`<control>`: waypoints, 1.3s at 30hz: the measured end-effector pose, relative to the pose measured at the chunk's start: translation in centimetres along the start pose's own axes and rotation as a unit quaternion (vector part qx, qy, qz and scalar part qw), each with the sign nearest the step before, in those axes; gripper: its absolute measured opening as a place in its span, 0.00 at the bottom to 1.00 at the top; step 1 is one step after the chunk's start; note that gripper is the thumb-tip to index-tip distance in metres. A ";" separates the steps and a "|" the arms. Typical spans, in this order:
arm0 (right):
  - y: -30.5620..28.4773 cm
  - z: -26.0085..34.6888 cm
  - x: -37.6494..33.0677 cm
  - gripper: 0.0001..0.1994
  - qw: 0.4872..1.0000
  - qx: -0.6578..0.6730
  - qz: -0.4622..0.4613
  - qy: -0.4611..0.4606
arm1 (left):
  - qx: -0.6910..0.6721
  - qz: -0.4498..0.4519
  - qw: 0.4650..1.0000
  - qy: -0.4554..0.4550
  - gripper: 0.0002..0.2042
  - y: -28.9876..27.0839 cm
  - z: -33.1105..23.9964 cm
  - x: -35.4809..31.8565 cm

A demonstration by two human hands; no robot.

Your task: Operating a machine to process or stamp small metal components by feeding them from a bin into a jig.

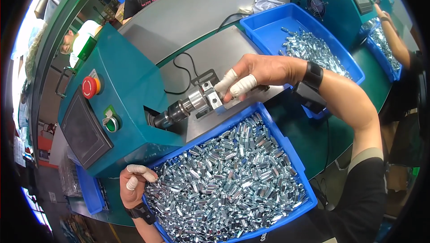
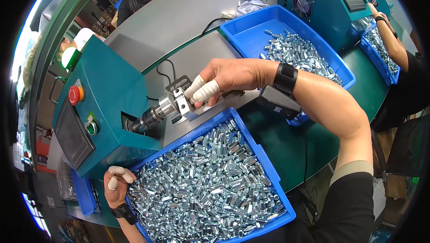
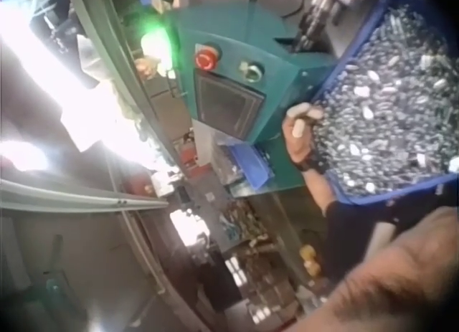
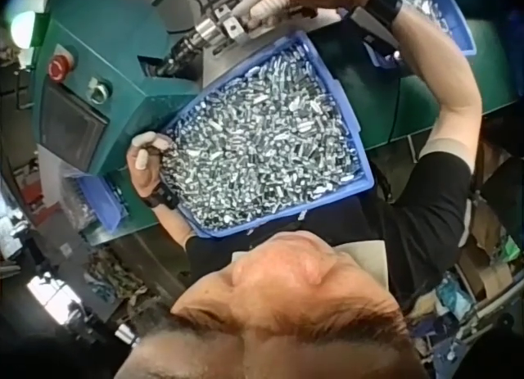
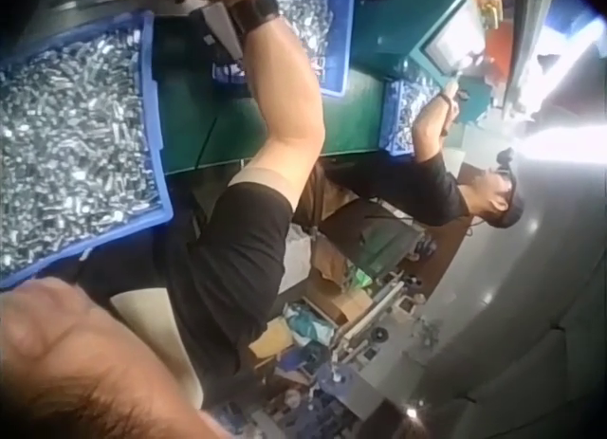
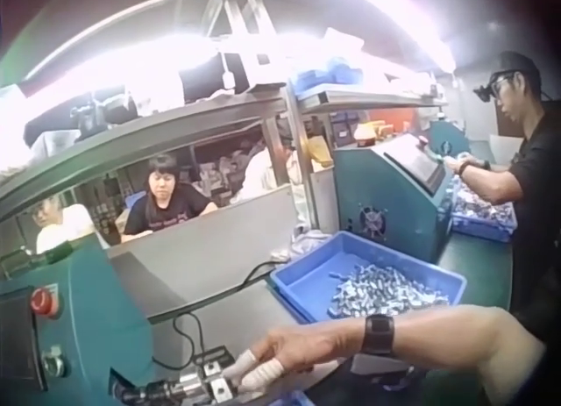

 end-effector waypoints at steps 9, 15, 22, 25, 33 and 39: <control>0.0 -0.8 0.3 0.22 1.000 0.007 -0.005 -0.025 | -0.008 0.016 1.000 0.005 0.22 -0.5 0.4 -0.5; 0.0 -0.7 0.3 0.22 1.000 0.007 -0.006 -0.021 | -0.005 0.014 1.000 0.004 0.22 -0.2 0.4 -0.2; -0.3 -0.9 0.3 0.22 1.000 0.010 -0.019 -0.020 | -0.009 0.021 1.000 0.001 0.22 -0.5 0.5 -0.4; -0.4 -0.4 0.2 0.21 0.998 0.006 -0.055 -0.008 | -0.011 0.024 1.000 0.006 0.22 -0.4 0.4 -0.5; -0.7 1.3 -1.5 0.22 0.965 -0.076 -0.219 0.126 | -0.004 0.029 1.000 0.011 0.21 -0.4 0.4 -0.7; 2.0 5.5 -0.2 0.21 0.814 -0.493 -0.301 0.058 | -0.021 0.036 0.999 -0.006 0.22 -0.2 0.7 -0.8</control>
Point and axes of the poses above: each hand's wrist, its own x-axis towards the middle knuckle, its own y-axis out of the palm, z = x × y, the point moved 7 cm from there along x, towards the middle knuckle, and after that the axes turned 12 degrees about z, right-handed, at the moved point
